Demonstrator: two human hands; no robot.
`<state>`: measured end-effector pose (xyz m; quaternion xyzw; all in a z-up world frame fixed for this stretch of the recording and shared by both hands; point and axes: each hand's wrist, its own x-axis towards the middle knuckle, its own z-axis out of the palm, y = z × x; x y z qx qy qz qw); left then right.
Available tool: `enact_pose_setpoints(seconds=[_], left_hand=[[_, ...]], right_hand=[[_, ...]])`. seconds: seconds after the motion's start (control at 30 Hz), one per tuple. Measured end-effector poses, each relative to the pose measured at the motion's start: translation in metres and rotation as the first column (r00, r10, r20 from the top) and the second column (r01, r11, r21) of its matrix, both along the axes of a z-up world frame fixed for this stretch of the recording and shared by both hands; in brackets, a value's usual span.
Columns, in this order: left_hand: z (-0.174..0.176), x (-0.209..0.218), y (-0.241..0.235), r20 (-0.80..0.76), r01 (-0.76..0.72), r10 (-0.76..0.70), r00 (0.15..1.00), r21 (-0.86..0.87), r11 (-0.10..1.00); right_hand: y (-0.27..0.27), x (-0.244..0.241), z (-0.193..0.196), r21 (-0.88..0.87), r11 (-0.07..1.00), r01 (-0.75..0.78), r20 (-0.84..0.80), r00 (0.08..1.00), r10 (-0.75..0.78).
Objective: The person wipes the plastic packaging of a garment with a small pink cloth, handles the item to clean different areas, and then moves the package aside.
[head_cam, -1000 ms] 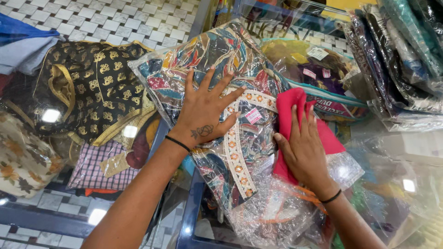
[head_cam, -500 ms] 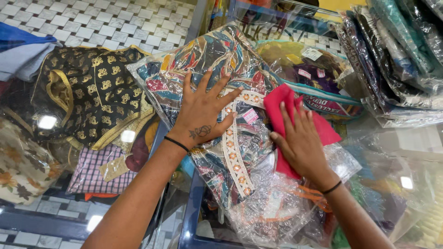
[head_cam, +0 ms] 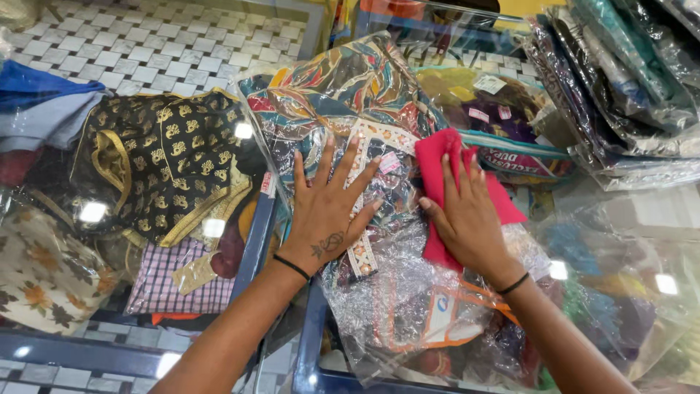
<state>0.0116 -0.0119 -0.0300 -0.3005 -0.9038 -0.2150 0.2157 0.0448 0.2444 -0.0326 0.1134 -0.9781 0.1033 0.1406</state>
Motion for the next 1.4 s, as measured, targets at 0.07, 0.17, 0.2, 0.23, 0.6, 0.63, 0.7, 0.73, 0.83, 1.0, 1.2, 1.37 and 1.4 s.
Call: enact_pose_setpoints(seconds=[0.07,0.17,0.2,0.23,0.6,0.63,0.7,0.73,0.83,1.0,1.2,1.37,1.4], left_hand=[[-0.001,0.0,0.0,-0.018,-0.021,0.021,1.0,-0.03,0.999],[-0.004,-0.007,0.0,-0.052,-0.038,0.035,0.998,-0.053,0.998],[-0.006,-0.007,0.001,-0.065,-0.038,0.035,0.997,-0.045,0.998],[-0.007,-0.006,0.001,-0.055,-0.033,0.031,0.998,-0.047,0.998],[-0.014,-0.035,0.007,-0.03,-0.043,0.042,0.999,-0.024,0.999],[-0.016,-0.038,0.009,-0.028,-0.046,0.045,0.999,-0.025,0.999],[-0.019,-0.044,0.012,-0.135,-0.066,0.065,0.989,-0.008,0.998],[-0.02,-0.043,0.011,-0.136,-0.073,0.071,0.988,-0.008,0.997],[-0.019,-0.038,0.009,-0.079,-0.061,0.061,0.995,0.005,0.998],[-0.02,-0.04,0.012,-0.08,-0.062,0.066,0.995,0.047,0.997],[-0.028,-0.056,0.015,-0.106,-0.079,0.08,0.991,0.013,0.997],[-0.029,-0.062,0.015,-0.125,-0.061,0.062,0.99,0.006,0.998],[-0.028,-0.061,0.014,-0.107,-0.062,0.062,0.992,0.001,0.998]], right_hand=[[-0.035,0.026,0.0,0.041,0.994,-0.097,-0.066,0.993,0.1],[-0.069,0.066,0.007,0.017,0.975,-0.221,-0.056,0.974,0.222],[-0.069,0.074,0.011,0.01,0.952,-0.307,0.014,0.952,0.307],[-0.069,0.08,0.011,-0.007,0.921,-0.389,0.086,0.918,0.388],[-0.051,0.036,0.011,0.036,0.964,-0.264,0.003,0.965,0.264],[-0.057,0.041,0.01,0.021,0.938,-0.346,0.021,0.938,0.345],[-0.055,0.051,0.012,0.038,0.898,-0.439,0.07,0.897,0.436],[-0.051,0.053,0.012,0.052,0.849,-0.526,0.118,0.848,0.517],[-0.017,0.046,0.015,0.124,0.892,-0.434,0.12,0.899,0.421],[0.015,0.032,0.003,0.103,0.987,-0.124,0.082,0.99,0.116],[-0.043,0.031,-0.001,0.018,0.985,-0.169,0.025,0.985,0.168],[-0.071,0.054,0.009,-0.029,0.895,-0.445,0.041,0.894,0.445],[-0.065,0.058,0.009,0.017,0.906,-0.422,0.066,0.905,0.42]])
